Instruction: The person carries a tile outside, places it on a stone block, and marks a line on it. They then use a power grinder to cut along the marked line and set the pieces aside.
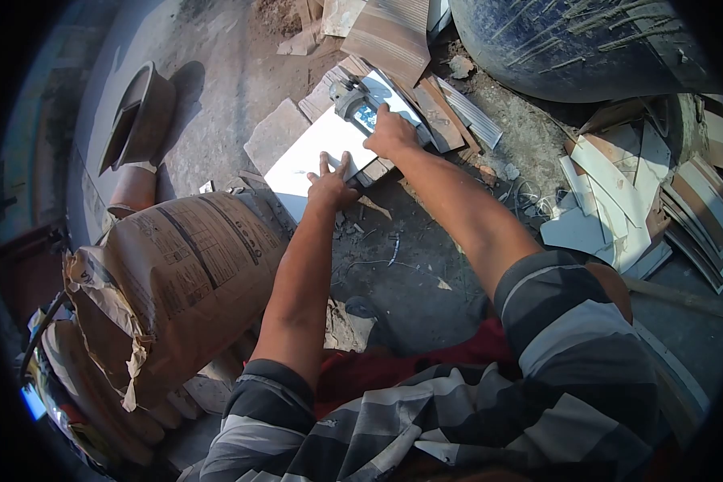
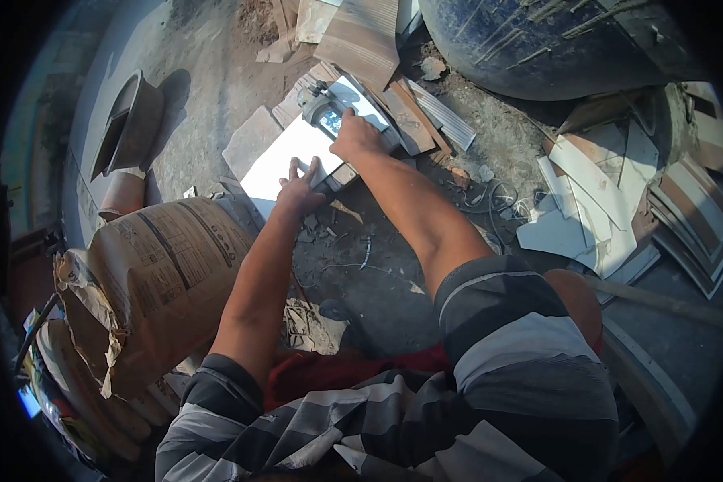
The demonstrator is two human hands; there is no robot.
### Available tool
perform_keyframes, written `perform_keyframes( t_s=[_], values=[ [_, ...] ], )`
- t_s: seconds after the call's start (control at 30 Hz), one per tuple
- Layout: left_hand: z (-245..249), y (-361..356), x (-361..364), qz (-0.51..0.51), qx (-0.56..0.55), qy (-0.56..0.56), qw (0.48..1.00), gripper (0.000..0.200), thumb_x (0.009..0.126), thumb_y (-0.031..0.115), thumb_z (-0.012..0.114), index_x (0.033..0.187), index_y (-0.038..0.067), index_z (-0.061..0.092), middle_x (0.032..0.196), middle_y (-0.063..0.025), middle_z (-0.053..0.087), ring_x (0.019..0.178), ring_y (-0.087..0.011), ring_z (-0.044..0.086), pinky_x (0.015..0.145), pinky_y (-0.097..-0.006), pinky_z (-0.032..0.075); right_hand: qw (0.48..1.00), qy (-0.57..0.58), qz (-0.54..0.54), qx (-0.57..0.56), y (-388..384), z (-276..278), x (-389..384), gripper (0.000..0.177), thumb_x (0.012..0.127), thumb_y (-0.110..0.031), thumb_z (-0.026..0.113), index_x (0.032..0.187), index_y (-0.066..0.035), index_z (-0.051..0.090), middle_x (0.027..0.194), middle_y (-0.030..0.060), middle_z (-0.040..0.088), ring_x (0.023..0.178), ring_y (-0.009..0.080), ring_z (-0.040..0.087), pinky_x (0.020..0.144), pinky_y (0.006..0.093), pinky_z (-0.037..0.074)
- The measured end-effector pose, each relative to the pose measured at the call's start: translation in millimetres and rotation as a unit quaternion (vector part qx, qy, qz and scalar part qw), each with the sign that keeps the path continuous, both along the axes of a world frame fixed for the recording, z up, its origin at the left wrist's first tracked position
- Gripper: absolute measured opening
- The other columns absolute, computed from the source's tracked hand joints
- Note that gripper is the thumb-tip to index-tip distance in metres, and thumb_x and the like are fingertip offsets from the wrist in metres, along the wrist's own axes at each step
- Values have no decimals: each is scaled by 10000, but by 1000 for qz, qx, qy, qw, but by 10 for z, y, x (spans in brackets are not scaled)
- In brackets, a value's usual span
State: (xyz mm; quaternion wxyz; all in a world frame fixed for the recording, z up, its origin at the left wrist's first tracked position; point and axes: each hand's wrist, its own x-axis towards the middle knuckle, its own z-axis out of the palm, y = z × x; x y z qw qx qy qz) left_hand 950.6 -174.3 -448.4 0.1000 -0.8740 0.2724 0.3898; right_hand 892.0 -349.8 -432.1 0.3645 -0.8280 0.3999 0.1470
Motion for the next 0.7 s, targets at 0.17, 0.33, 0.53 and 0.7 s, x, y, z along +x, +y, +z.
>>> perform_keyframes(
  t_s=[0.17,0.33,0.53,0.7],
  values=[
    [9,-8,0,-2,5,1,1000,1084,765,307,757,1636,444,126,1730,-162,-10,1453,-617,257,1152,-557,427,1000,7,-9,2,16,87,-46,693,792,-244,816,1358,-32,476,1270,211,675,1235,342,644,1057,419,525],
    [-75,7,14,-1,15,-6,1000,1078,789,382,798,1628,469,128,1737,-114,-18,1483,-580,240,1112,-570,469,1000,5,-7,4,23,85,-71,687,789,-245,813,1346,-27,475,1268,212,676,1231,343,646,1052,422,527],
    [-32,6,14,-2,4,3,1000,1088,770,321,761,1634,452,113,1731,-157,-12,1457,-608,262,1151,-558,429,1000,1,-10,-5,34,42,-89,680,776,-240,812,1329,-24,480,1245,217,682,1218,351,652,1042,427,530],
    [-80,25,15,-7,-1,0,1000,1090,771,333,766,1635,448,112,1730,-164,-1,1454,-615,259,1155,-561,422,1000,-1,-6,-10,43,33,-106,682,771,-242,814,1327,-27,482,1239,219,685,1210,357,656,1029,432,534]
  ],
)
